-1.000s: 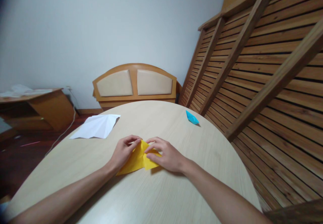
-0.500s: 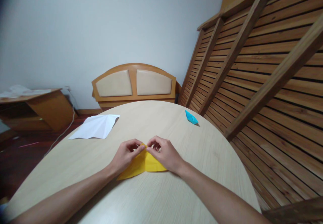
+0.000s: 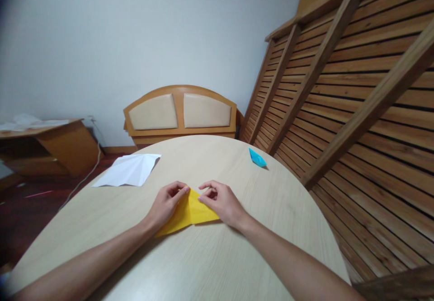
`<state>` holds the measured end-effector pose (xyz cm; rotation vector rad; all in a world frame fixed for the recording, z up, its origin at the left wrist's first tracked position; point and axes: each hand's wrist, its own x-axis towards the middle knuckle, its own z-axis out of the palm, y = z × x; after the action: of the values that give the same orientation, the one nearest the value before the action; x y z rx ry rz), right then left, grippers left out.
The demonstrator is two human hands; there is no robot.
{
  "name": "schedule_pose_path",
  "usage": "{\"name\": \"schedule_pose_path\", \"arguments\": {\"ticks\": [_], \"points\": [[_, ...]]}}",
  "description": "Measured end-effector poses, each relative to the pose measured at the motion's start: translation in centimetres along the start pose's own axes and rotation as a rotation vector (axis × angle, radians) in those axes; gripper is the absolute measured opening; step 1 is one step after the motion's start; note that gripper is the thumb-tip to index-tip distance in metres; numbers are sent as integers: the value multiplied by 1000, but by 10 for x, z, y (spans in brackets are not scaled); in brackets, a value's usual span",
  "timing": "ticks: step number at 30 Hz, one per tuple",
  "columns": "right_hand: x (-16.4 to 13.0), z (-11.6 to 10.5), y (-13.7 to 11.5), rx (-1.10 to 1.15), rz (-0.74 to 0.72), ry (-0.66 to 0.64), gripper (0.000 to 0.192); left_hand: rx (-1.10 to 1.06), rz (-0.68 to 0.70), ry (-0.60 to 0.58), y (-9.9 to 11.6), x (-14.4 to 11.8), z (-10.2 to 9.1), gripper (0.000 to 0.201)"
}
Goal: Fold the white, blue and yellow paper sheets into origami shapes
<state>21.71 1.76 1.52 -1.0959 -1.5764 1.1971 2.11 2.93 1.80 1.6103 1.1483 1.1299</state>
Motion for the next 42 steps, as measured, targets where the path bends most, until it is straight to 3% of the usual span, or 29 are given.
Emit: {"name": "schedule_pose_path", "arguments": {"ticks": [9,14,22,26,29,33,35,38,42], "points": [[6,-20,3,-82,-13,-34,34,-104,-73,94,-9,7,-4,38],[7,-35,1,-111,-1,-54,35,-53,-14,192,-15,12,-8,37],[6,-54,0,-206,62,-179,29,-56,-105,184,-10,9,-6,35],[6,-65,3,-286,47,-233,25,6,-84,116,-16,10,-5,28],[6,-71,7,-358,0,-228,25,182,-37,61,-22,8,-4,24],[6,-71,10,-503,-64,-167,26,470,217,-2,-24,-1,-1,32],[6,-67,9,-628,-139,-104,23,553,331,-115,-23,-6,2,34],[4,-54,4,-759,-285,-84,22,651,371,-264,-21,-11,7,35],[-2,-31,-1,-752,-382,-263,32,739,425,-337,-19,-11,8,32]]}}
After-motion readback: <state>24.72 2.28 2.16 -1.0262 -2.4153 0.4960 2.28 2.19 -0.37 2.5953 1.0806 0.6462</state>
